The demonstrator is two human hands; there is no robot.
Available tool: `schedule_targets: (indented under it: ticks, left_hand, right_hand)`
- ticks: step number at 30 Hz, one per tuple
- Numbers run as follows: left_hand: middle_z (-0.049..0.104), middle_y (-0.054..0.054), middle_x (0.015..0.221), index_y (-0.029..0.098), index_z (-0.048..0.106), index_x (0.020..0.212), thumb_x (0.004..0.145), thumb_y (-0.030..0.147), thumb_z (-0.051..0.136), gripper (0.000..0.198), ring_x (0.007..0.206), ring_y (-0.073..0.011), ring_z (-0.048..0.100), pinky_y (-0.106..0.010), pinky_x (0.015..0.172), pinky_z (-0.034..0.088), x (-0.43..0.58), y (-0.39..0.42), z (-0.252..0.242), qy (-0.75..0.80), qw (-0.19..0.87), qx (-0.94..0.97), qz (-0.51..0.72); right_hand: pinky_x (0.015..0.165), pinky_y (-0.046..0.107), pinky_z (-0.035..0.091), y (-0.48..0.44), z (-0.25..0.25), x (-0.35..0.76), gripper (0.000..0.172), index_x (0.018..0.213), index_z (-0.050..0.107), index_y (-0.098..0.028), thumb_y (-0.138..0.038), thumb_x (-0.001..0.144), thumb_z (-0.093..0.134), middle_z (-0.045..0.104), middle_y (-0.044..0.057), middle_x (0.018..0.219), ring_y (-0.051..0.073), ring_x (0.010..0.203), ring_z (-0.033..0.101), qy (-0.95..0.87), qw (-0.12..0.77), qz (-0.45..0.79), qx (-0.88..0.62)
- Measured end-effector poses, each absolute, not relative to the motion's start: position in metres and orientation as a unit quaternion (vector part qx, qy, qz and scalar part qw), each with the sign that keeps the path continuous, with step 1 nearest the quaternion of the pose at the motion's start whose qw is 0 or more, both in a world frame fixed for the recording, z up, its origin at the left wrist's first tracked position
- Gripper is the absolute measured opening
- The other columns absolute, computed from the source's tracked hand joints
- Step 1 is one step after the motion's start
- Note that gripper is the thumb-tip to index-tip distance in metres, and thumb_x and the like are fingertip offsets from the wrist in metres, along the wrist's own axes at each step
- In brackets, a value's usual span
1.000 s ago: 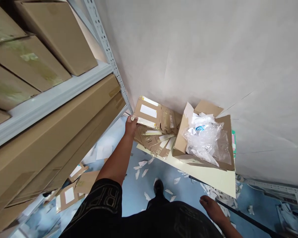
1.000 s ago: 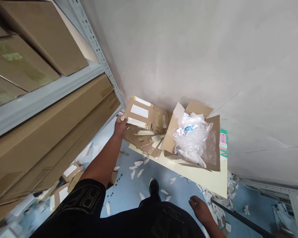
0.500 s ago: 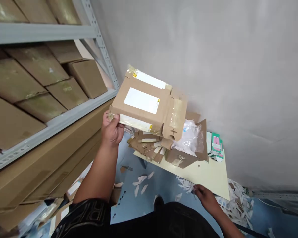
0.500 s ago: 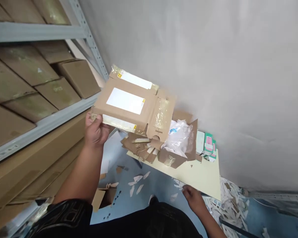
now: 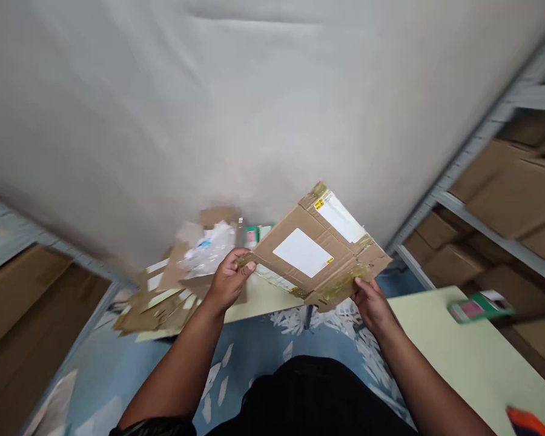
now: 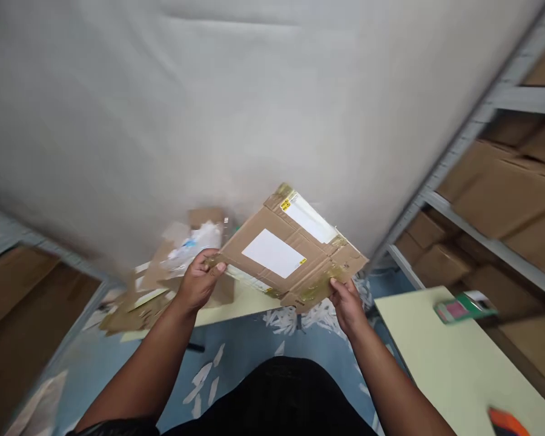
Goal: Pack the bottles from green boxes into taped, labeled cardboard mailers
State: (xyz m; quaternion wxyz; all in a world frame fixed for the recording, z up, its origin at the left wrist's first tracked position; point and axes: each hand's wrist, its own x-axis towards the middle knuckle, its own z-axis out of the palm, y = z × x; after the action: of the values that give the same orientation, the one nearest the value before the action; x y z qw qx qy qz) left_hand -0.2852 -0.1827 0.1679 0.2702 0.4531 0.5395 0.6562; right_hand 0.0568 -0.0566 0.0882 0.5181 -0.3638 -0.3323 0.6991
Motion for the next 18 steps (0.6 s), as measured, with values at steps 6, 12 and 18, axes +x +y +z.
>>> schedule_targets:
  ticks: [6,12,18]
  left_hand:
    - [0.073,-0.005,0.11,0.022,0.069,0.115,0.086,0.044,0.071,0.037,0.103,-0.0257,0.067,-0.037,0.092,0.053,-0.168,-0.069,0.145,0.549,0.341,0.644,0.41]
    - [0.062,-0.013,0.14,0.019,0.051,0.139,0.082,0.038,0.075,0.064,0.129,-0.0293,0.06,-0.043,0.11,0.046,-0.061,0.029,0.098,0.451,0.474,0.62,0.434]
    - [0.067,-0.011,0.13,0.019,0.055,0.127,0.082,0.036,0.074,0.052,0.126,-0.0289,0.06,-0.044,0.111,0.044,0.02,0.097,0.064,0.371,0.571,0.592,0.432]
  right_hand:
    - [0.086,0.032,0.055,-0.039,0.067,0.209,0.044,0.107,0.069,-0.029,-0.025,0.065,0.081,0.076,-0.003,0.106,0.019,0.097,0.069,-0.247,0.655,0.57,-0.43]
    - [0.082,0.033,0.052,-0.047,0.044,0.285,0.034,0.1,0.066,-0.022,-0.029,0.068,0.077,0.075,0.0,0.096,0.02,0.089,0.067,-0.273,0.685,0.403,-0.542]
    - [0.082,0.035,0.051,-0.053,0.023,0.318,0.04,0.109,0.064,-0.023,-0.034,0.073,0.075,0.074,0.003,0.102,0.023,0.093,0.066,-0.257,0.657,0.312,-0.636]
